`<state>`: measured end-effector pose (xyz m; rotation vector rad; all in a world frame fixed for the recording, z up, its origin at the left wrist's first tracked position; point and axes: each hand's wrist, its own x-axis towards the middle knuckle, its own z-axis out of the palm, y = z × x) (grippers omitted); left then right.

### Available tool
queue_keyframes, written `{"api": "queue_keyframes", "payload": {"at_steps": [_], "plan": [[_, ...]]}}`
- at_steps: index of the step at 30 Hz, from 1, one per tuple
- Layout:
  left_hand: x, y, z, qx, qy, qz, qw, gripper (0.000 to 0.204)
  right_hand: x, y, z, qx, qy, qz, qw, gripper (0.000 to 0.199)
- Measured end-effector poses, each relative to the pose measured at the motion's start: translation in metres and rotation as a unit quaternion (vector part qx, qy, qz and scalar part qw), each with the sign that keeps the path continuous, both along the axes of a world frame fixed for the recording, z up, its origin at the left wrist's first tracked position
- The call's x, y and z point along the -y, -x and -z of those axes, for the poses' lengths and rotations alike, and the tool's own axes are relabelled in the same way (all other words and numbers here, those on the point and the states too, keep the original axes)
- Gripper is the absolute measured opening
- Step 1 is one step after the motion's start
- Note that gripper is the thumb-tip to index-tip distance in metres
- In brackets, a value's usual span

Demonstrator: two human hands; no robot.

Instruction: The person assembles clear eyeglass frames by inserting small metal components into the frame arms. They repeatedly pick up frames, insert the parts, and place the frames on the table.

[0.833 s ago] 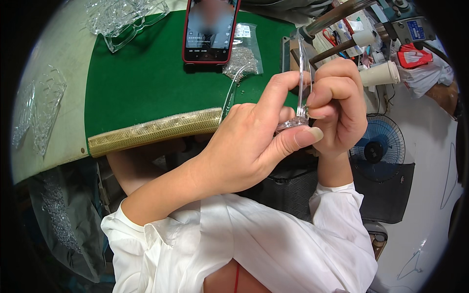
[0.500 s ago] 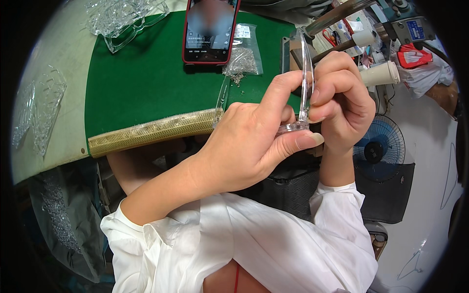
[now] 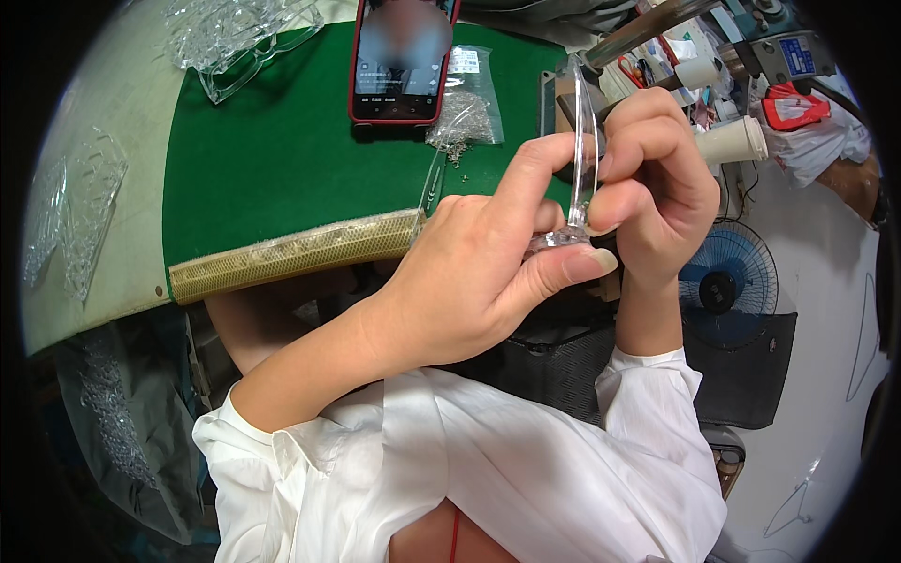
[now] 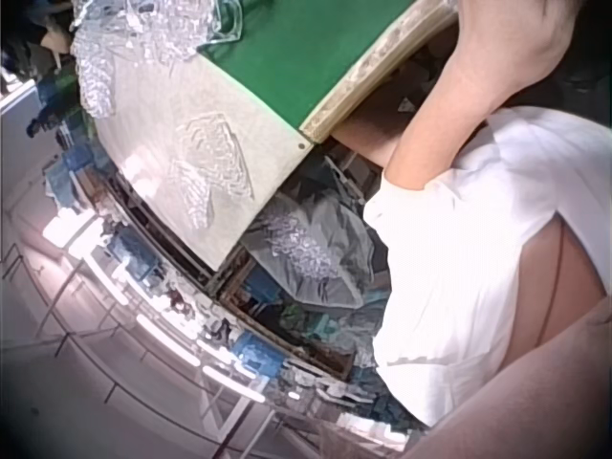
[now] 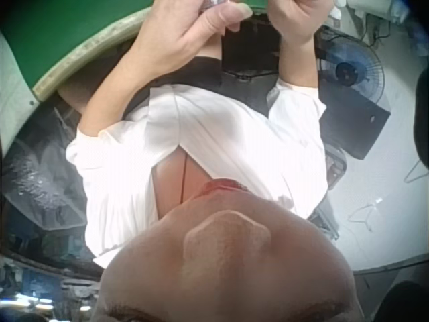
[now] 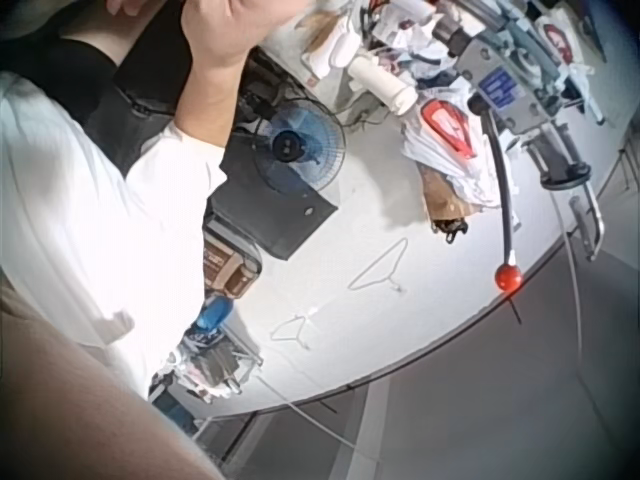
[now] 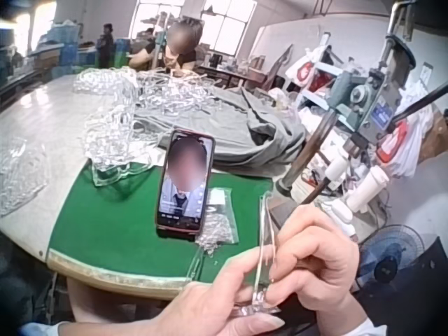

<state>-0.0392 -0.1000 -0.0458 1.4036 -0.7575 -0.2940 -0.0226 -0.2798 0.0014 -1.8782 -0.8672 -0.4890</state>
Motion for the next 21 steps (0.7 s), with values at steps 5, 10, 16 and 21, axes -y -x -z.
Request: {"api": "queue_keyframes", "payload": {"at_steps": [5,10,16,21], "plan": [[0.001,-0.003,0.007,-0.018,0.094,-0.004,0.995,0.075,0.006,-0.002,0.013,-0.04,-0.044,0.045,0.997,0.018],[-0.022,-0.008,0.002,0.029,0.115,-0.15,0.982,0.087,0.017,-0.005,0.058,-0.18,0.075,0.102,0.976,0.008],[-0.037,-0.014,-0.007,0.08,0.13,-0.182,0.971,0.092,0.017,-0.007,0.097,-0.174,0.17,0.125,0.962,0.006],[-0.032,-0.011,-0.002,0.054,0.144,-0.19,0.97,0.093,0.0,-0.005,0.094,-0.148,0.193,0.15,0.958,0.013]]}}
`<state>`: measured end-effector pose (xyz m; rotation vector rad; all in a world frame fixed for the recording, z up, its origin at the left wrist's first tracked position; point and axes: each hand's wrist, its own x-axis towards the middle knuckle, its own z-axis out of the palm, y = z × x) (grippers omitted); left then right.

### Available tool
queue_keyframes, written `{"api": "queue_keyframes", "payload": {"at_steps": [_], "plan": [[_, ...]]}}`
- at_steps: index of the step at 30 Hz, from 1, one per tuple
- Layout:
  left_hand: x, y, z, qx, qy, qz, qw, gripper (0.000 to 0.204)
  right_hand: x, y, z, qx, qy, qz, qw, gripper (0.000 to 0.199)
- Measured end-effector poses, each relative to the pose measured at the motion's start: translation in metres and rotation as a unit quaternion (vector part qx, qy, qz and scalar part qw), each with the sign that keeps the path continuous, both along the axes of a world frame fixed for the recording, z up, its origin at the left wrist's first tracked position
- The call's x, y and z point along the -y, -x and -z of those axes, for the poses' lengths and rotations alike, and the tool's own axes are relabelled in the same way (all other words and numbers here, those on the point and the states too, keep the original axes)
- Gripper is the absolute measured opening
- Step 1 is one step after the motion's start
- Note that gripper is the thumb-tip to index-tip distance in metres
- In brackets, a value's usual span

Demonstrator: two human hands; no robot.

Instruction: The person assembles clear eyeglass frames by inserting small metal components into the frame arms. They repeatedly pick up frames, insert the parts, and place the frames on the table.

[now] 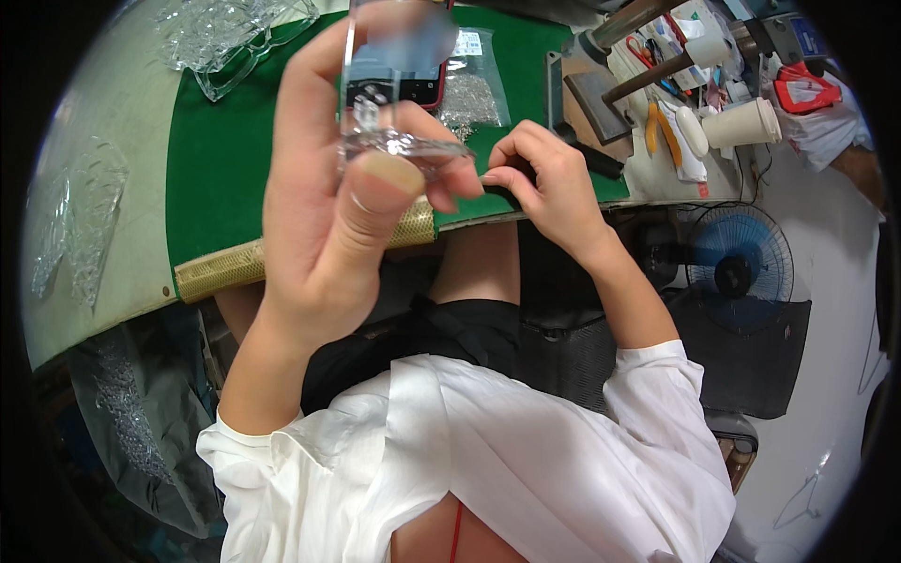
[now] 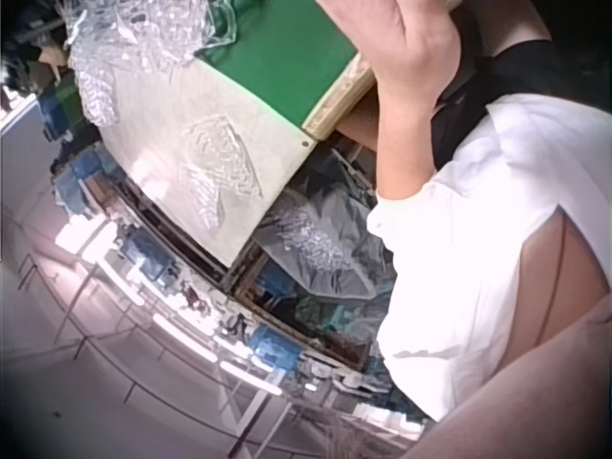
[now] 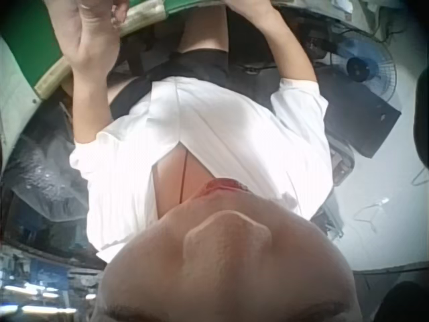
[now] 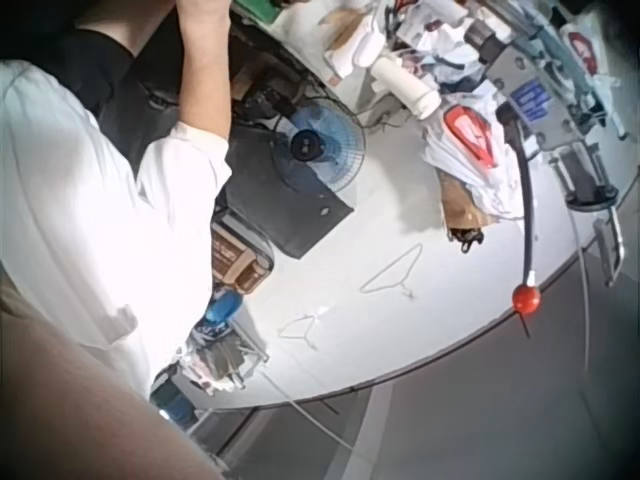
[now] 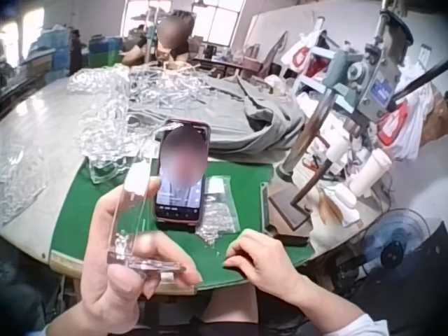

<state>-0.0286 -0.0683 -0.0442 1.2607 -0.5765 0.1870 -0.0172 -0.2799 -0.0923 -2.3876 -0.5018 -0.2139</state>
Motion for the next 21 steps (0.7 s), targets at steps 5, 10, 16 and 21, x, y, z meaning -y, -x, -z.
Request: {"api": "queue_keyframes", "payload": {"at_steps": [5,10,16,21], "plan": [[0.001,0.002,0.005,-0.036,-0.035,0.043,0.998,0.091,-0.005,0.004,0.006,0.078,0.099,0.009,0.992,0.016],[0.014,0.009,0.011,-0.046,0.004,0.131,0.99,0.083,-0.005,0.002,-0.001,0.053,0.047,0.008,0.997,0.01],[0.024,0.014,0.011,-0.073,-0.085,0.2,0.973,0.081,-0.004,0.012,-0.067,0.086,-0.304,-0.114,0.942,0.015],[0.042,0.018,0.02,0.022,-0.057,0.113,0.992,0.07,-0.005,0.014,-0.08,0.222,-0.151,-0.156,0.951,0.026]]}}
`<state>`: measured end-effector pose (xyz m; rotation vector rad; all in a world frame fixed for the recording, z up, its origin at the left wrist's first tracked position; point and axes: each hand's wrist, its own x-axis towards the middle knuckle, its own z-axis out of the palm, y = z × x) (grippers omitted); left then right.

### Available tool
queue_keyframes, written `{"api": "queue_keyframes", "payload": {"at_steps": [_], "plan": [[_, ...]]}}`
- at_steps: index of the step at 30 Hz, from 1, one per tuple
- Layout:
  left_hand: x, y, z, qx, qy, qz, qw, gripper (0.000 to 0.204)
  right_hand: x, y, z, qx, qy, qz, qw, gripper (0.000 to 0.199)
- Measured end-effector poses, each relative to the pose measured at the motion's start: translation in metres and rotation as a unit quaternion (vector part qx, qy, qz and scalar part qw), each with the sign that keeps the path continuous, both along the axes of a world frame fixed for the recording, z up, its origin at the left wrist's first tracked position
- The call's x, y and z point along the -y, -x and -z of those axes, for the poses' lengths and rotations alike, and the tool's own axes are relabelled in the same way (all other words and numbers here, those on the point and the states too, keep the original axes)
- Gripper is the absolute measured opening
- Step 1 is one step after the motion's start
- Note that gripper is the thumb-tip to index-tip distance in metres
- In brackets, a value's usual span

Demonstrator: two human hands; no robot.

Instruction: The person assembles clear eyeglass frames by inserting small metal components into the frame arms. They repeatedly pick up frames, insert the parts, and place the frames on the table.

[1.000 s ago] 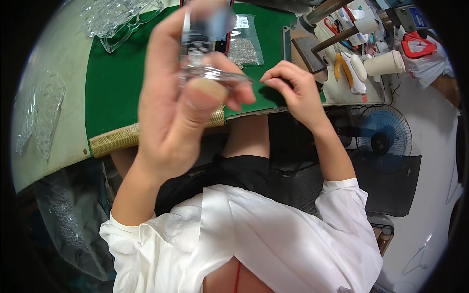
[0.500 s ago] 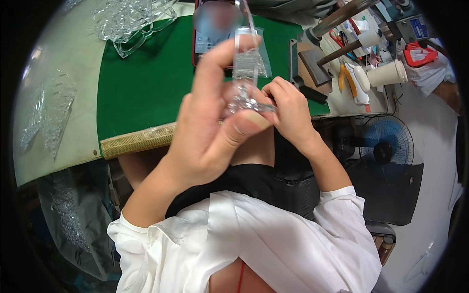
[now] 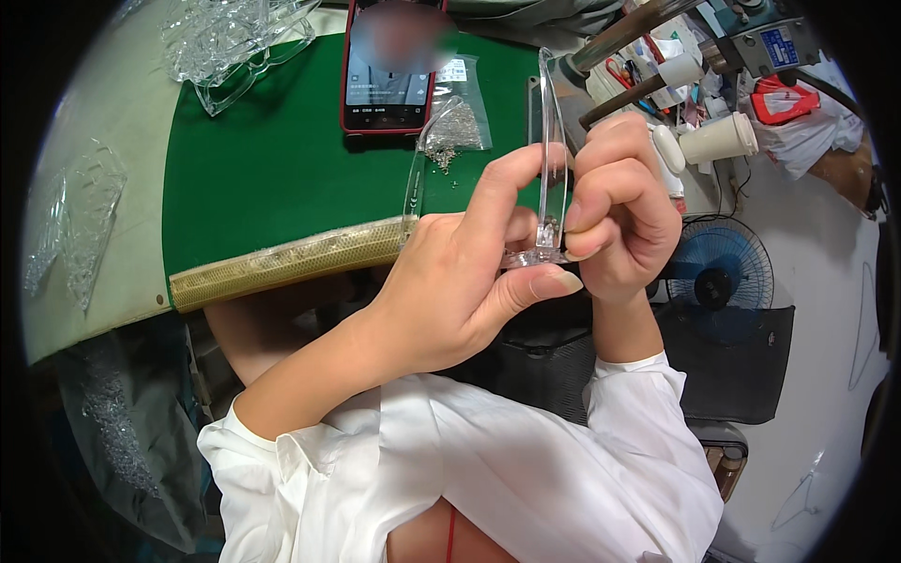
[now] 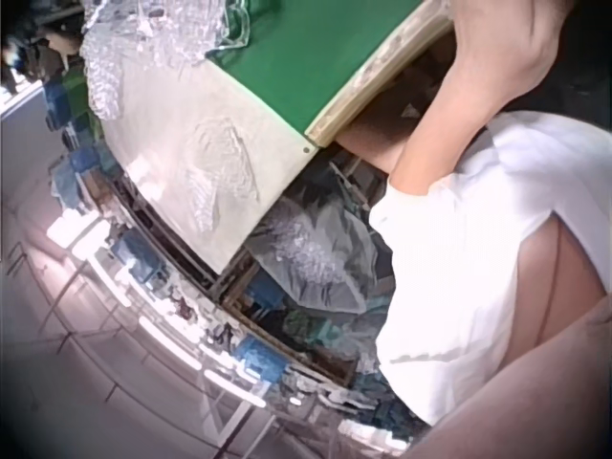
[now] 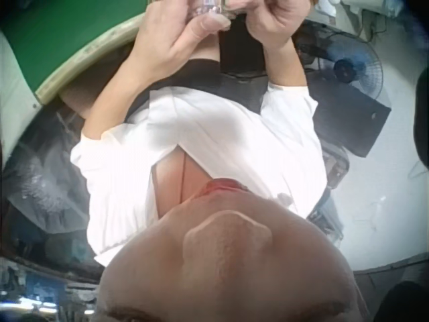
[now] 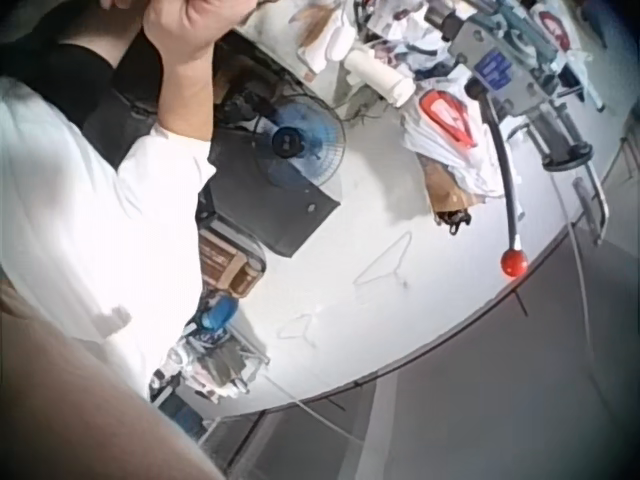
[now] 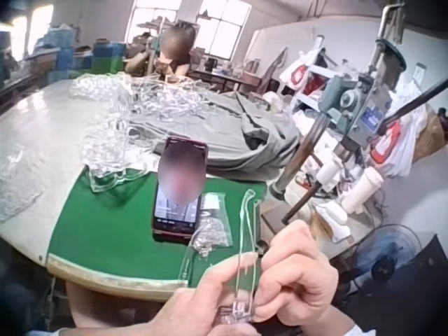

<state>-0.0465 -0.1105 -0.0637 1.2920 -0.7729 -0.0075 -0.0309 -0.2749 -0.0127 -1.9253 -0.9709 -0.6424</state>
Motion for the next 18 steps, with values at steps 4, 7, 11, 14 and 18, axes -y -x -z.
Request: {"api": "queue_keyframes", "payload": {"at_steps": [4,7,11,14,18], "plan": [[-0.002,-0.001,-0.001,0.018,-0.038,0.001,0.999,0.071,0.002,0.0,0.0,0.006,0.013,0.004,1.0,0.024],[-0.011,-0.002,-0.007,-0.014,-0.073,0.039,0.996,0.074,-0.001,0.0,-0.002,-0.011,0.005,0.007,1.0,0.02],[-0.004,-0.002,0.001,0.016,-0.038,-0.005,0.999,0.072,-0.001,0.001,-0.002,-0.037,-0.001,-0.001,0.999,0.017],[-0.004,-0.002,0.001,0.02,-0.038,-0.014,0.999,0.072,-0.001,0.0,0.001,-0.052,-0.024,-0.01,0.998,0.018],[-0.002,-0.002,0.0,0.013,-0.03,-0.01,0.999,0.071,-0.002,0.002,0.006,-0.085,-0.081,-0.011,0.993,0.022]]}}
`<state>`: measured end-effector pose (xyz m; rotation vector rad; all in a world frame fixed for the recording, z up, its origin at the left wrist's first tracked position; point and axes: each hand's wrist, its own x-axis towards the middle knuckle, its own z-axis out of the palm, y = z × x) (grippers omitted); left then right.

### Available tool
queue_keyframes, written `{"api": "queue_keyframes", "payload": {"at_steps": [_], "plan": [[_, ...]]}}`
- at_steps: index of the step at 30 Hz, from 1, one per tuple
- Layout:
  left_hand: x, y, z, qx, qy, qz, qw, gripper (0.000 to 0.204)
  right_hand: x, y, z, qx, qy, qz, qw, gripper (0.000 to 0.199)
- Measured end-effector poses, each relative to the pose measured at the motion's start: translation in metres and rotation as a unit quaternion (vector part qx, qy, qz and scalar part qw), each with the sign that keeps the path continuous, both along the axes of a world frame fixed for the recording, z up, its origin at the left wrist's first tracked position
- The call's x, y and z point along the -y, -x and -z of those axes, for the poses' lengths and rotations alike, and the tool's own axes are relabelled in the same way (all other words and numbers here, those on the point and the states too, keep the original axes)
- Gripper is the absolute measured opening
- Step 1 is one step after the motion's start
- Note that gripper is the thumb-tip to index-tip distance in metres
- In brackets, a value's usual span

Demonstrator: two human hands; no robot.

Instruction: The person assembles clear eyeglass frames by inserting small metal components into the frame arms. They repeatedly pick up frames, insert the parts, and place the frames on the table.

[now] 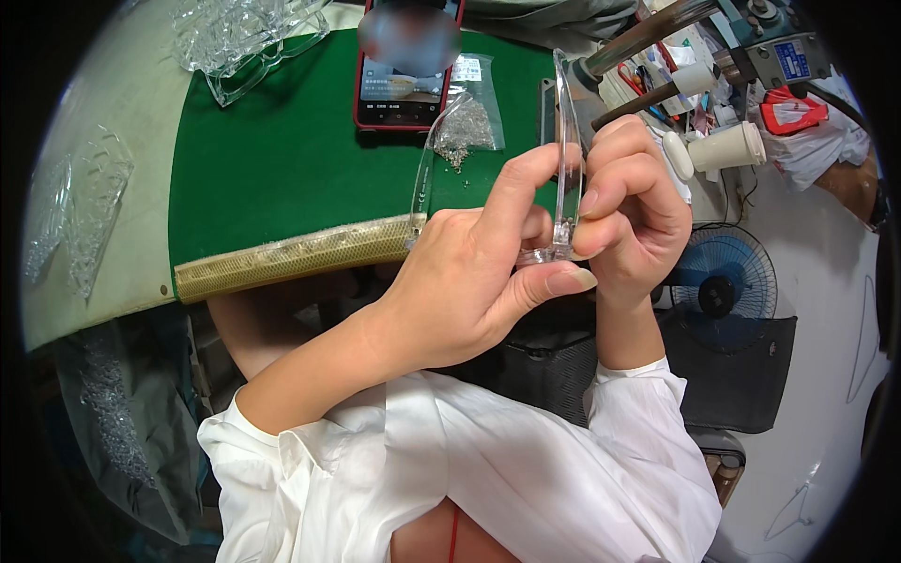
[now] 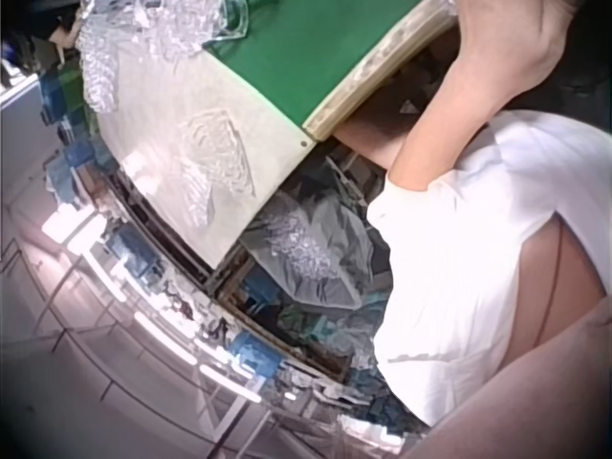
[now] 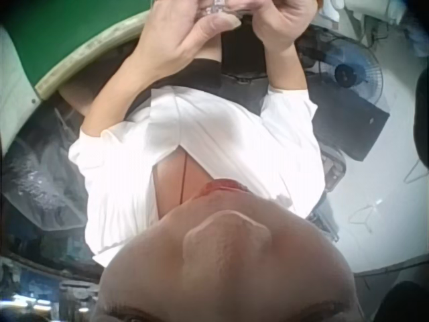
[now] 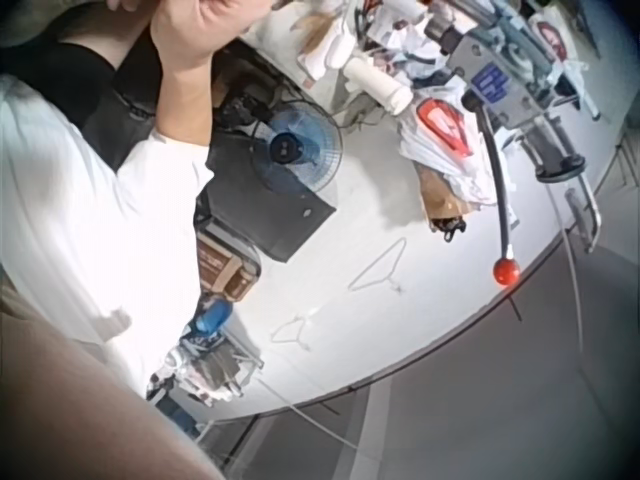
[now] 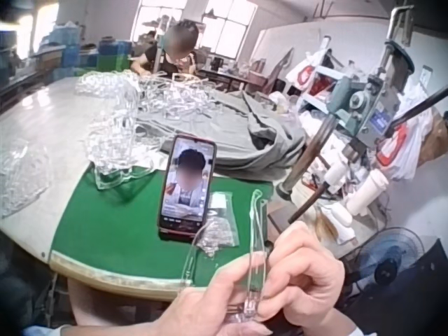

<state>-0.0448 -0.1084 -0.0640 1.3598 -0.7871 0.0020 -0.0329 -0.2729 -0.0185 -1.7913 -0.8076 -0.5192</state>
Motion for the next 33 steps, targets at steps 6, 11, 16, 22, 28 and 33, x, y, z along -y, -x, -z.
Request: {"api": "queue_keyframes", "payload": {"at_steps": [6,11,16,22,28,33], "plan": [[0.011,-0.012,-0.007,0.019,0.012,-0.022,0.999,0.073,0.005,0.013,0.006,-0.145,-0.095,0.005,0.985,0.029],[0.035,-0.027,-0.008,0.114,-0.006,-0.089,0.989,0.063,0.021,0.013,0.008,-0.197,-0.146,0.01,0.969,0.029],[0.042,-0.046,-0.019,0.256,-0.255,-0.135,0.923,0.03,0.061,-0.002,-0.011,-0.13,-0.102,0.034,0.986,0.019],[0.065,-0.049,-0.023,0.259,-0.287,-0.129,0.913,0.017,0.075,-0.01,-0.015,0.013,-0.025,0.175,0.984,0.02],[0.079,-0.052,-0.028,0.27,-0.282,-0.131,0.911,0.017,0.084,-0.012,-0.015,0.08,-0.008,0.233,0.969,0.029],[0.104,-0.075,-0.032,0.295,-0.268,-0.159,0.903,0.019,0.101,-0.037,-0.014,0.035,-0.118,0.211,0.97,0.029]]}}
